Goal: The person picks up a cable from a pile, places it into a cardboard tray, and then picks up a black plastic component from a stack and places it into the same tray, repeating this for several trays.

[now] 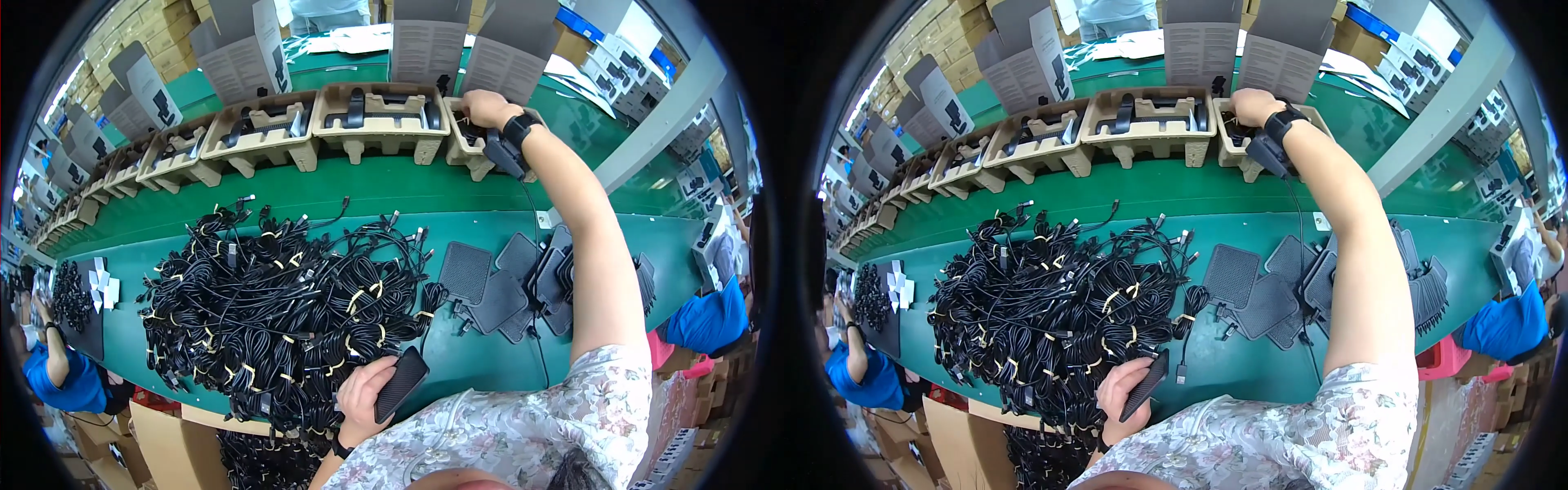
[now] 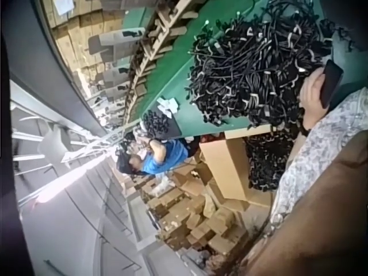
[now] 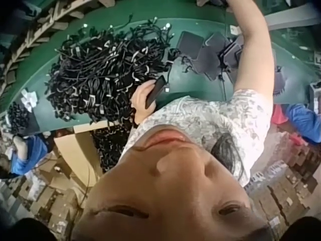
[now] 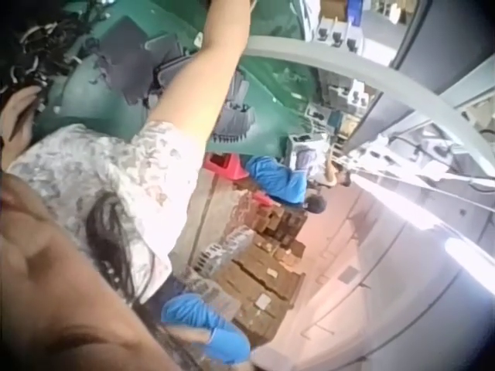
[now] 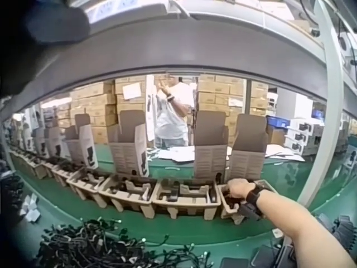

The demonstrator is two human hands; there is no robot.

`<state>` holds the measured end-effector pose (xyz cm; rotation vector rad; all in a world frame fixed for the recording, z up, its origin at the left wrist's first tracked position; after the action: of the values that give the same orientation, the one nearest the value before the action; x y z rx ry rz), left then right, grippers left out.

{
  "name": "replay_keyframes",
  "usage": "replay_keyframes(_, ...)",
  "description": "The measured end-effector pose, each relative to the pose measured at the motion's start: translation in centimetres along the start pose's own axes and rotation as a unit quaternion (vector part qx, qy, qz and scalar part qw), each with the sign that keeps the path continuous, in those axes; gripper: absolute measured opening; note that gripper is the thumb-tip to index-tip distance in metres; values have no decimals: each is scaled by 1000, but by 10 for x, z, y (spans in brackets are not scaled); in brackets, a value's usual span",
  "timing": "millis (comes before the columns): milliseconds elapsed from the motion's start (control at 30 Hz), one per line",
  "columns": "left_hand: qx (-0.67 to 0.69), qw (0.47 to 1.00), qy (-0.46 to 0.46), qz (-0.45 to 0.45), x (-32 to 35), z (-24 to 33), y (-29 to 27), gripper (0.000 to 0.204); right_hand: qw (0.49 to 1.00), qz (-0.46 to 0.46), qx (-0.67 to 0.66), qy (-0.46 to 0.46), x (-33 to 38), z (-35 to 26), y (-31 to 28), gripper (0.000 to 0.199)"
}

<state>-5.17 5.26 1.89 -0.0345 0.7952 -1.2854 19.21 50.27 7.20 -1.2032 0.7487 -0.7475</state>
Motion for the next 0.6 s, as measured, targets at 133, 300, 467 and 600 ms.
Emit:
replay_keyframes(133,-1,1000,2,0,-1,0,1,23,997,49,-42,51,5,13,16,11)
replay_keyframes(300,-14,1000,4,-3,3,-4,0,24,979,201,-27,30,27,0,18,11)
replay_keyframes(467,-9,1000,21,0,4,-11,5,31,976,213,-38,37,34,9,18,10)
replay_keyframes(600,-16,1000,15,-3,5,-8,3,32,995,91,-6,36,39,-7,-8,11)
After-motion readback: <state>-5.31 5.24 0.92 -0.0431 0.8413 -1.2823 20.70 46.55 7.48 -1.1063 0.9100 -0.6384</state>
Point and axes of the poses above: each hand's wrist, its own x-axis away from the middle knuckle, its own y-axis out of the palm, z = x × y, the point moved 3 cm from there along -x, towards the middle knuckle, and after that the axes turned 6 degrees about -y, right-handed, at the moved point
